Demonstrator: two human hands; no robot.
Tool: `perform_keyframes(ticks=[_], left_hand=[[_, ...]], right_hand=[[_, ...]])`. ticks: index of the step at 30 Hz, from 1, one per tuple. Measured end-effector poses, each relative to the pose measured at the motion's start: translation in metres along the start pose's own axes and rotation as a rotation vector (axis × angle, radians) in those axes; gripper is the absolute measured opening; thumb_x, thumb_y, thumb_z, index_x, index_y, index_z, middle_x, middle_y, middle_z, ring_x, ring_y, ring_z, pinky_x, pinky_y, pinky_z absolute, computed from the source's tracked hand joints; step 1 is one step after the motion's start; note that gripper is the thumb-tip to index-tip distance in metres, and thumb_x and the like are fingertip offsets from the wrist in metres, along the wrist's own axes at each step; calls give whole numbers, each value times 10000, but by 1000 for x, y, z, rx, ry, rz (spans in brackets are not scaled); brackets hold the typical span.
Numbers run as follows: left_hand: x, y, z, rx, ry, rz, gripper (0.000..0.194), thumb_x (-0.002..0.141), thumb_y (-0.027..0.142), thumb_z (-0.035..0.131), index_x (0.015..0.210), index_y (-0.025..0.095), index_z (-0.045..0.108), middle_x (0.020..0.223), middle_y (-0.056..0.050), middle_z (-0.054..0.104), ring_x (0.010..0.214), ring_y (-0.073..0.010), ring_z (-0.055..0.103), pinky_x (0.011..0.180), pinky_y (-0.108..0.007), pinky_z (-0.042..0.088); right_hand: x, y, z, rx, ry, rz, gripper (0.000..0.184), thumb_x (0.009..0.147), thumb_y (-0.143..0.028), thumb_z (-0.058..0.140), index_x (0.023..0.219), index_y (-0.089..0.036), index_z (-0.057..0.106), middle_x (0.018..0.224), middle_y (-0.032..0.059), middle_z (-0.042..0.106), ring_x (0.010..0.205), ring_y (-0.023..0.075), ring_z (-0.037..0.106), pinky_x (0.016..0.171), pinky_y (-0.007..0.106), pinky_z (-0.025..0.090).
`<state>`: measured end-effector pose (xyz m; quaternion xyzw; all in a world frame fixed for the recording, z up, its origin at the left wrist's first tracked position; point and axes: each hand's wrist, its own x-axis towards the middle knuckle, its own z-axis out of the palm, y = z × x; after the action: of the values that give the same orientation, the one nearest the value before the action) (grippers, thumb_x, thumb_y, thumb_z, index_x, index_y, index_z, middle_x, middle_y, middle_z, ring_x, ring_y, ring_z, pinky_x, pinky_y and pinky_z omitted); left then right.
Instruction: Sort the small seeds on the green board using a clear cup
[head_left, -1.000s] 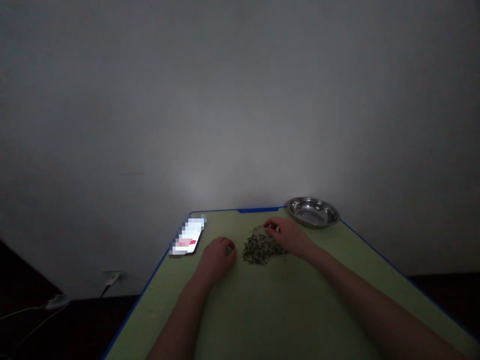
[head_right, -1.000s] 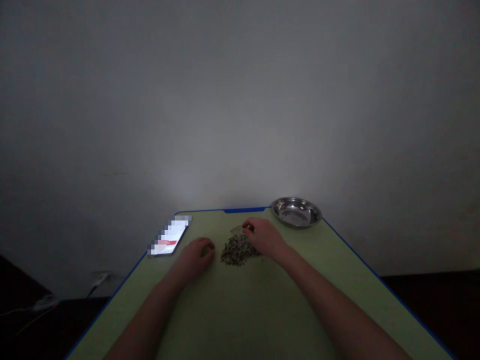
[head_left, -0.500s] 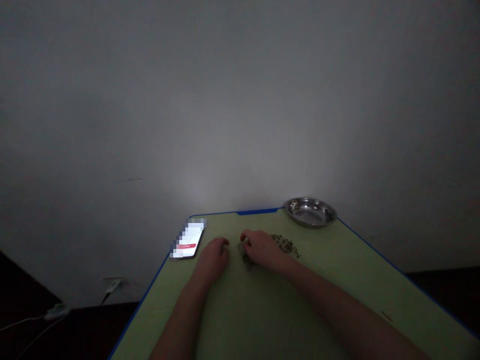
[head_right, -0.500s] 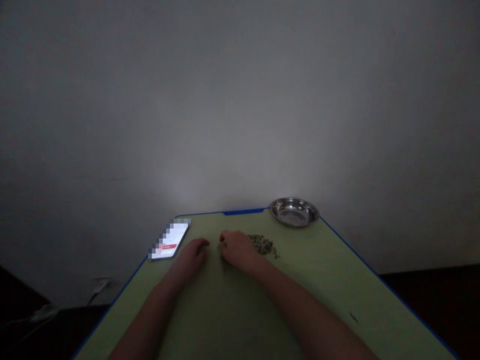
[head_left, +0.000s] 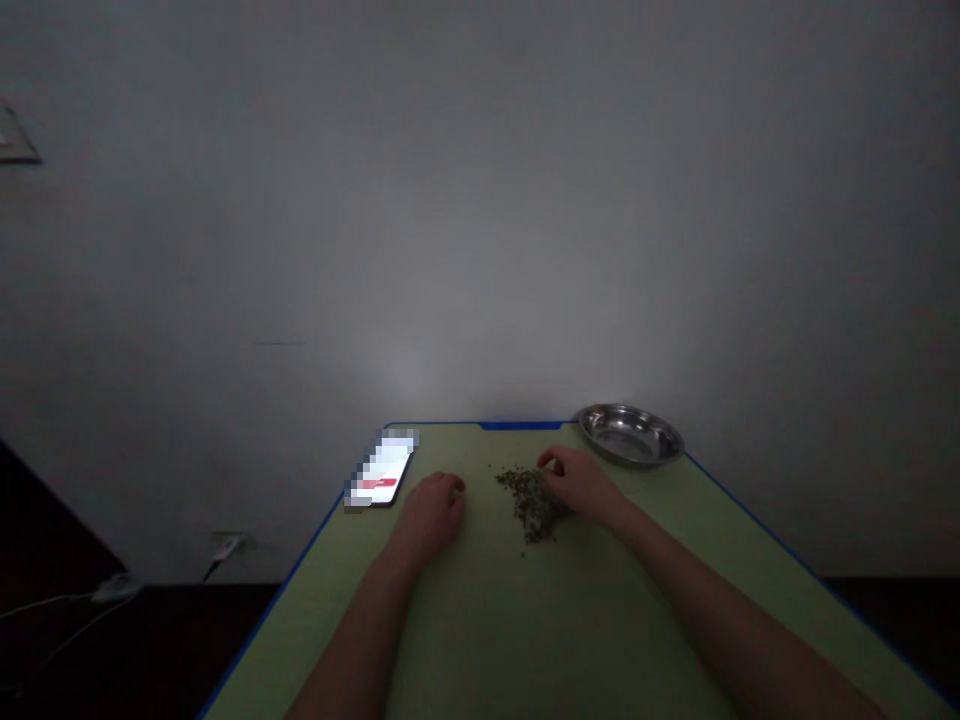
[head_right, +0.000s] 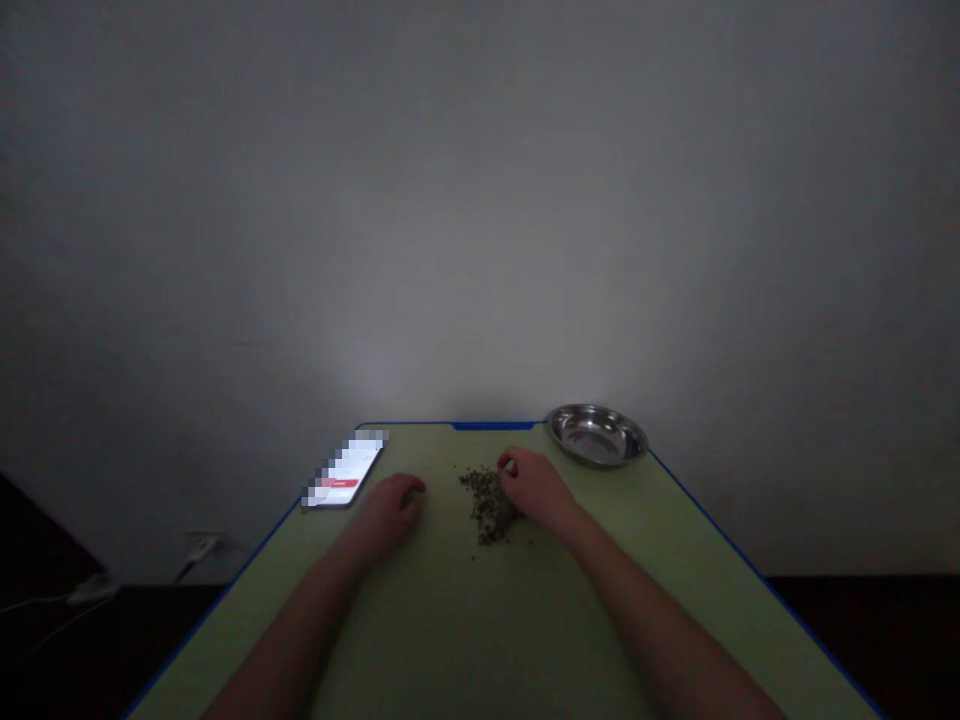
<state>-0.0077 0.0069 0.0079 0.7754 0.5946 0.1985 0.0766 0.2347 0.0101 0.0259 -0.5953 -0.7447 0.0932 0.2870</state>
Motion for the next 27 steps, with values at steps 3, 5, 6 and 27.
perform_keyframes(ticks=[3,5,6,27], left_hand=[[0,0,1,6,6,-1,263,791,203,455,983,157,629,1054,-99,631,1002,-190,557,902,-309,398],[0,1,1,9,4,1,260,786,199,456,972,156,632,1040,-99,631,989,-190,558,892,-309,401],[0,1,1,10,3,5,259,786,197,454,966,155,635,1032,-98,632,980,-190,559,888,-310,403],[-2,3,1,24,23,37,230,782,205,454,881,171,659,971,-85,625,917,-182,558,839,-305,412]], right_hand=[[9,5,-9,15,31,15,228,772,-188,540,971,-152,644,718,38,665,654,153,587,610,241,400],[17,6,-15,27,49,10,256,791,-213,539,1020,-147,634,738,40,677,670,153,597,628,244,413],[22,5,-18,32,55,5,260,800,-223,538,1029,-147,635,746,42,684,672,153,602,630,245,417],[78,0,0,-246,-24,-95,236,796,-152,507,964,-161,672,964,83,694,874,180,612,775,254,420]])
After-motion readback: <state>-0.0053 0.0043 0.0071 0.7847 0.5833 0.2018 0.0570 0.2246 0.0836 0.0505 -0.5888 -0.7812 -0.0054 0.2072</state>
